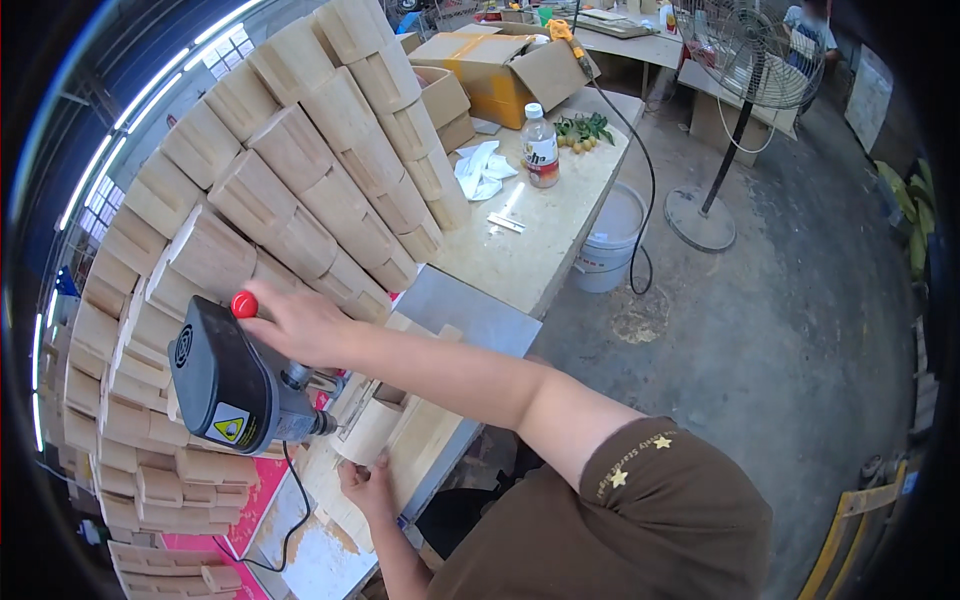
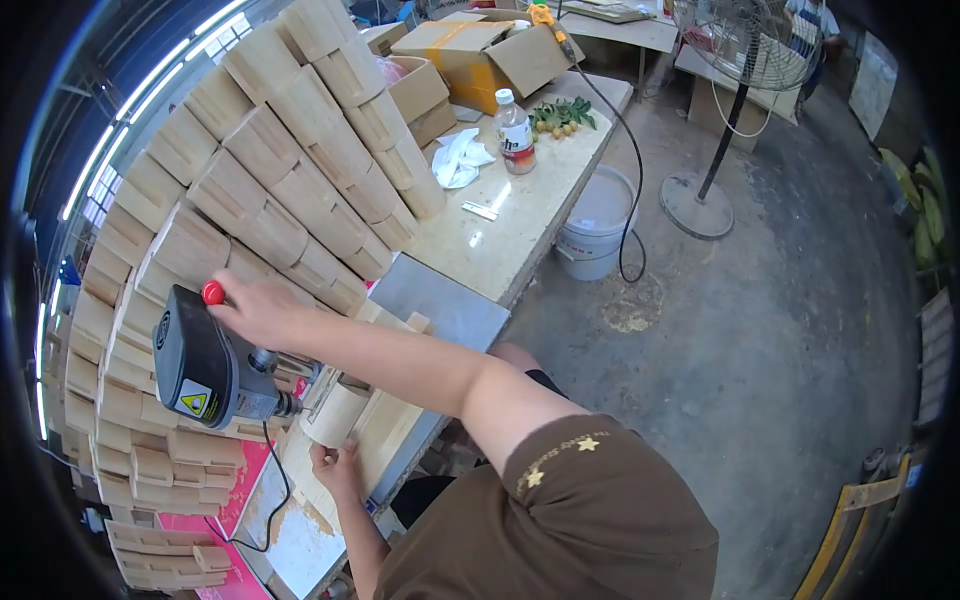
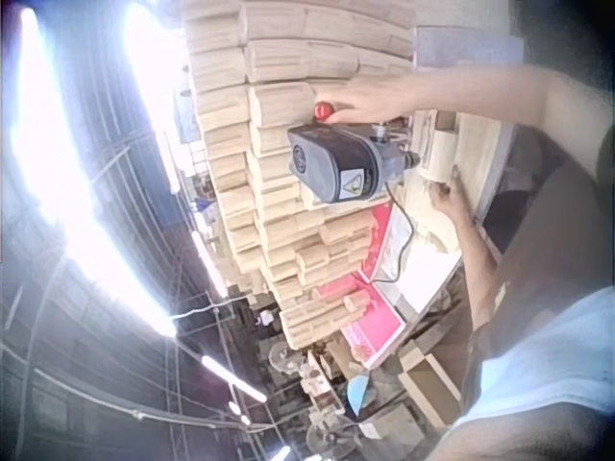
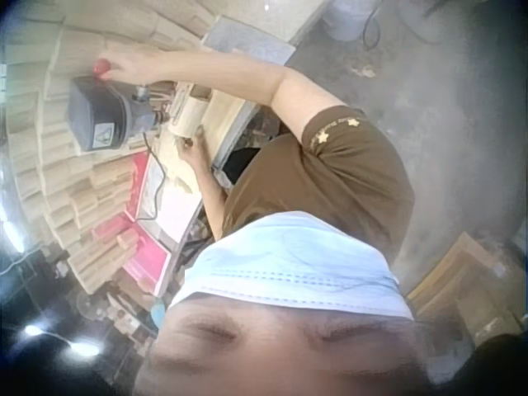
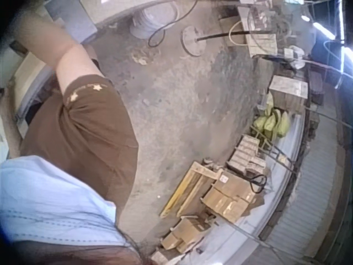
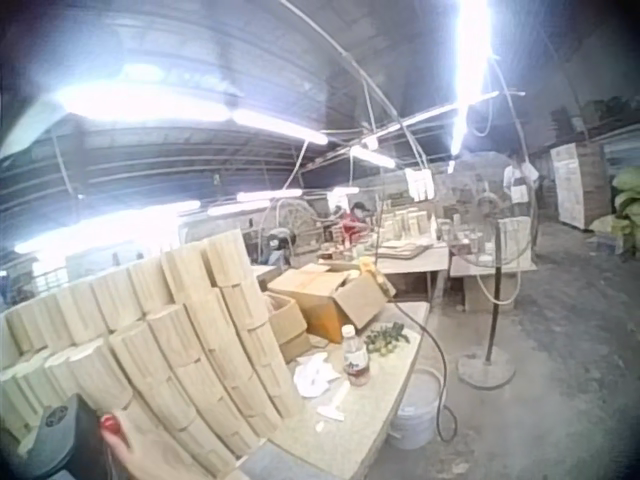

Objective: Drilling vertical holes into cylindrical wooden blocks using a drill press.

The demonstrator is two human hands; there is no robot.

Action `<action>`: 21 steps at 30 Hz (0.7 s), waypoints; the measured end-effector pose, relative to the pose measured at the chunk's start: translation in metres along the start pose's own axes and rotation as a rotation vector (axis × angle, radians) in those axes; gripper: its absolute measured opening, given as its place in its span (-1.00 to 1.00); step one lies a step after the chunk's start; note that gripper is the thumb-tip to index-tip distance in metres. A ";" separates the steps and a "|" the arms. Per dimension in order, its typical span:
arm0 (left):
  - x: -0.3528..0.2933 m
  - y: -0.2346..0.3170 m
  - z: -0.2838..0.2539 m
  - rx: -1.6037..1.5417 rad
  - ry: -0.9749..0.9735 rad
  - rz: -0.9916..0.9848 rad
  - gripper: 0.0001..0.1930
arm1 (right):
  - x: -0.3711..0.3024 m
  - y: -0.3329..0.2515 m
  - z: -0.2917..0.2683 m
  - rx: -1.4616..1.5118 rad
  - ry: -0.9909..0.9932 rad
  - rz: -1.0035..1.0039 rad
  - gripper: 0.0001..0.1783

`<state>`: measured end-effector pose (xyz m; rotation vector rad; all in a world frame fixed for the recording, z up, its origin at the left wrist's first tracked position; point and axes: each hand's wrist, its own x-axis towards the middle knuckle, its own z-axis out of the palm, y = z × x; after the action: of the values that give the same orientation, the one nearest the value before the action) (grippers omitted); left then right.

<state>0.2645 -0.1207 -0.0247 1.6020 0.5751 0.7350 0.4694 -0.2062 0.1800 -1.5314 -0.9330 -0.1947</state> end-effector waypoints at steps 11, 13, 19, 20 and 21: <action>0.011 0.005 -0.009 0.509 -0.013 0.280 -0.65 | -0.120 0.087 -0.030 -0.577 -0.581 -0.127 -0.37; 0.006 0.009 -0.019 0.623 0.004 0.267 -0.64 | -0.125 0.088 -0.025 -0.563 -0.595 -0.154 -0.37; -0.038 0.029 -0.068 0.557 0.061 0.409 -0.70 | -0.141 0.086 -0.037 -0.626 -0.531 -0.173 -0.54; -0.047 0.039 -0.082 0.540 0.064 0.409 -0.72 | -0.142 0.087 -0.041 -0.683 -0.536 -0.162 -0.59; -0.055 0.044 -0.097 0.523 0.068 0.411 -0.74 | -0.141 0.088 -0.045 -0.644 -0.531 -0.175 -0.61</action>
<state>0.1541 -0.1023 0.0184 2.2274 0.5173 0.9997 0.4508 -0.2996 0.0364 -2.1503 -1.5258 -0.2321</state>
